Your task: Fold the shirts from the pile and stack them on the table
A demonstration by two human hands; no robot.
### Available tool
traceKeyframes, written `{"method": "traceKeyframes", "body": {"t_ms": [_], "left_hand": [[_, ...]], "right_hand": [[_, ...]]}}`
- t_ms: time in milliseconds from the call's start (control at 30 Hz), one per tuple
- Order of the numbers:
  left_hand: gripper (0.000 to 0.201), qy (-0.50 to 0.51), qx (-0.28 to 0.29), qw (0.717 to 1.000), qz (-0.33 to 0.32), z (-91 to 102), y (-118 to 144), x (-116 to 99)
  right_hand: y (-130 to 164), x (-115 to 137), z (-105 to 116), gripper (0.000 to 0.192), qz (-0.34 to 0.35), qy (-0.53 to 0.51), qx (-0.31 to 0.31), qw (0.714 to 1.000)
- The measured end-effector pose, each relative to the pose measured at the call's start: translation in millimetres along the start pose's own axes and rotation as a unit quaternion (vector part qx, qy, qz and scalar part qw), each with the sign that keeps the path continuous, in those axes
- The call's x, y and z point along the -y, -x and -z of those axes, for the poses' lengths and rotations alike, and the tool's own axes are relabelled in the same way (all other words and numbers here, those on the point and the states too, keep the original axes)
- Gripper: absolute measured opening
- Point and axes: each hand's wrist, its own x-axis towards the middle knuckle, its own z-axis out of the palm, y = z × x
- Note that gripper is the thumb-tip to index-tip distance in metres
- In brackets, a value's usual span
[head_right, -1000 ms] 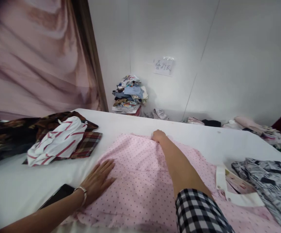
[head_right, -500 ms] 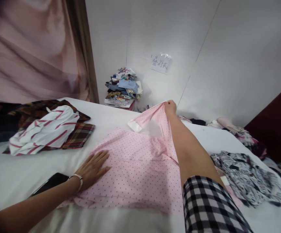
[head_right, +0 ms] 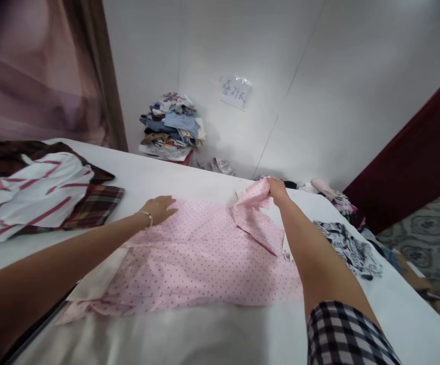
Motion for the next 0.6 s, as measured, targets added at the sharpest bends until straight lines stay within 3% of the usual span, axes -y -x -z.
{"method": "traceKeyframes", "body": {"t_ms": [133,300,433,600], "left_hand": [[0.060,-0.029,0.025,0.999,0.006,-3.1,-49,-10],[0.067,-0.052,0.037,0.998,0.009,-1.0,-72,-18],[0.042,-0.071,0.027,0.997,0.000,13.5,-70,-23],[0.034,-0.071,-0.083,0.994,-0.009,44.6,-35,-18]], "right_hand": [[-1,-3,9,0.021,-0.013,-0.052,-0.010,0.999],[-6,15,20,0.019,0.031,-0.111,0.024,0.993],[-9,24,36,0.018,0.098,-0.181,0.025,0.978],[-2,21,74,0.011,0.135,-0.260,0.001,0.956]]}}
